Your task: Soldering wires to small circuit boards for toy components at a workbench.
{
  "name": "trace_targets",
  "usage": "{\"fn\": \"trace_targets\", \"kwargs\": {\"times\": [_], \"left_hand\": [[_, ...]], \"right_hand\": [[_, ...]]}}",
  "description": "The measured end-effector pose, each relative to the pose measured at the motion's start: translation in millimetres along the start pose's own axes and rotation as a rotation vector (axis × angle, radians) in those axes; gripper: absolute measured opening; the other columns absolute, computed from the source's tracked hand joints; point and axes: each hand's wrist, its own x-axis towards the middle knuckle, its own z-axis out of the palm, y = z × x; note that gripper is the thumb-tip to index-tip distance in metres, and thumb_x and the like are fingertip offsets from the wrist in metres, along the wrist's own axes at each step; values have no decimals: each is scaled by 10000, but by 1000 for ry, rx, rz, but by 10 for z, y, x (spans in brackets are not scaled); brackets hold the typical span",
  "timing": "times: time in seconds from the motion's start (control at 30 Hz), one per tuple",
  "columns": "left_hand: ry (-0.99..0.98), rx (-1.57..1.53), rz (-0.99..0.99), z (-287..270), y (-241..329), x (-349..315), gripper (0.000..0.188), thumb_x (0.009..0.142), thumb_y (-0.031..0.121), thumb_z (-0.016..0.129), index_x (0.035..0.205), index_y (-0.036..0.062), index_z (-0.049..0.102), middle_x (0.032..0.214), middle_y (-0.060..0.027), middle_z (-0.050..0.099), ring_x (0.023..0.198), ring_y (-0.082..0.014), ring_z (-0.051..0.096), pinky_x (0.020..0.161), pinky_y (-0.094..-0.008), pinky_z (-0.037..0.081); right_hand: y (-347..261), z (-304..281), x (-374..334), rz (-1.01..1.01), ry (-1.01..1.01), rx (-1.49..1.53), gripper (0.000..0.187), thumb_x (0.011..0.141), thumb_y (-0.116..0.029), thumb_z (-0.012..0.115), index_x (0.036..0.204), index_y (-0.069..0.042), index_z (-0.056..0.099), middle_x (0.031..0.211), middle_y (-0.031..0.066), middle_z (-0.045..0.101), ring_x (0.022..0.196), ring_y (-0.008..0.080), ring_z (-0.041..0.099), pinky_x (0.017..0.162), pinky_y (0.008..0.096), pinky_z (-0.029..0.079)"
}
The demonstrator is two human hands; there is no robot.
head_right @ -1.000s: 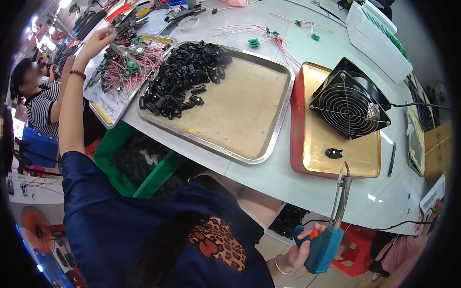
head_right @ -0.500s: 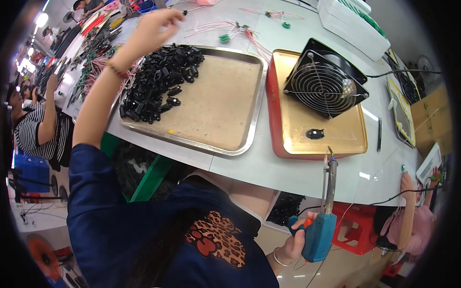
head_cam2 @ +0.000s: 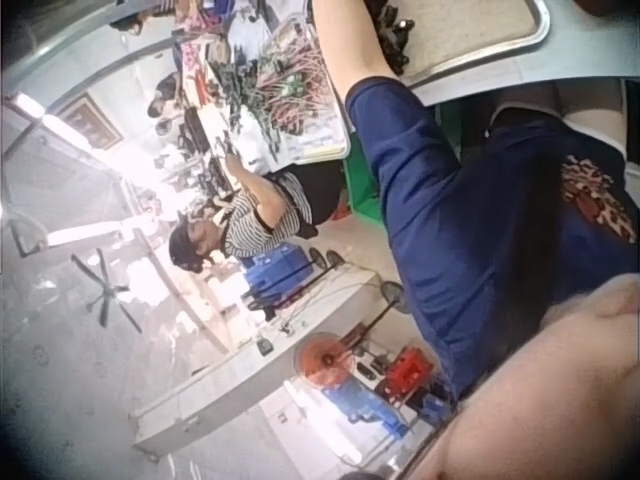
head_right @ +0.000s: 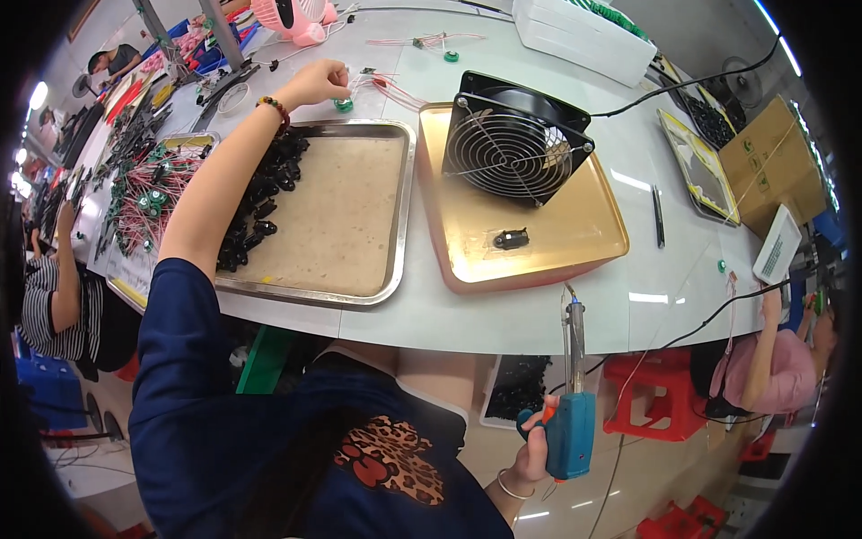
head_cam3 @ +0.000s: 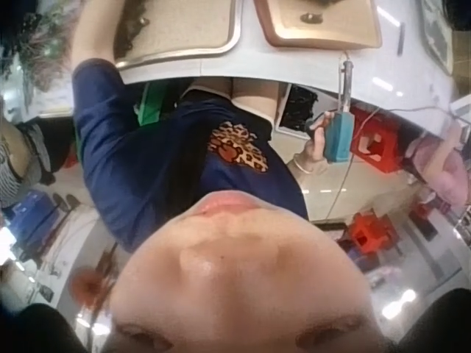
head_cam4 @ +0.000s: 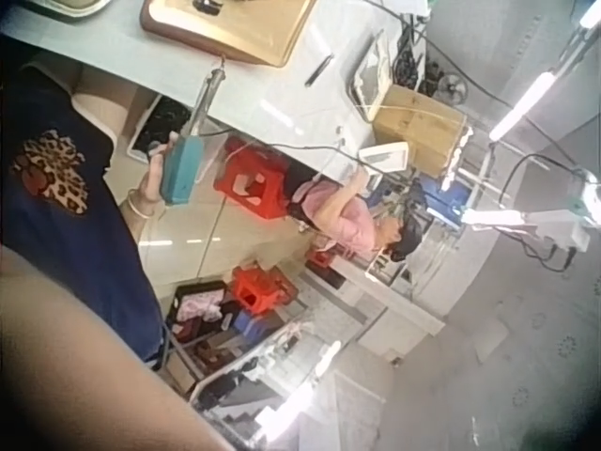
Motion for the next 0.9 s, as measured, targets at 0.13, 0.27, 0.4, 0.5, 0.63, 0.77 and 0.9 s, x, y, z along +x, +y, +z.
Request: {"fn": "trace_targets", "kwargs": {"times": [0.13,0.27,0.4,0.5,0.63,0.77,0.9], "left_hand": [[294,-148,96,-162,156,-181,159,757,144,630,855,19,622,819,-83,664,760,-179,627,688,-295,492],[32,-340,122,-304,867,-761,153,807,142,610,900,23,633,781,-31,652,739,-111,607,681,-255,481],[-404,-345,283,-205,1306,-1487,79,800,98,588,823,25,607,745,-50,656,724,-126,623,640,-269,482],[-563,-328,145,-187,1335,-1696,90,775,95,613,824,28,577,821,-69,637,786,-170,618,679,-279,477],[-381,-194,255,-152,1405,-1676,212,731,120,676,869,42,534,965,-96,543,922,-254,540,800,-319,444],[-135,-152,642,60,1535,-1538,260,683,175,728,837,59,553,888,-61,538,905,-260,508,820,-357,407],[-257,148,756,157,1604,-1499,172,684,201,701,731,83,586,835,-22,561,857,-217,496,792,-332,349]], "right_hand": [[21,63,26,-8,-6,2,487,745,-83,516,1194,101,477,1120,221,568,625,163,527,597,252,432],[38,79,53,-43,-40,22,493,748,-71,509,1203,114,470,1124,234,570,638,166,534,608,248,434],[81,96,66,5,-31,1,500,741,-91,522,1197,108,478,1126,226,567,642,160,534,616,238,423],[30,160,125,3,-63,27,486,737,-102,533,1176,103,489,1110,217,565,639,156,532,612,238,423],[2,184,121,-7,-64,-12,475,740,-112,543,1166,91,492,1091,209,563,632,160,529,594,238,422],[-9,190,81,-3,-58,-12,479,741,-111,544,1172,87,486,1092,208,560,632,162,530,587,236,422],[7,148,49,-2,-58,-7,484,743,-109,548,1180,87,479,1096,211,559,642,166,533,577,237,423]]}}
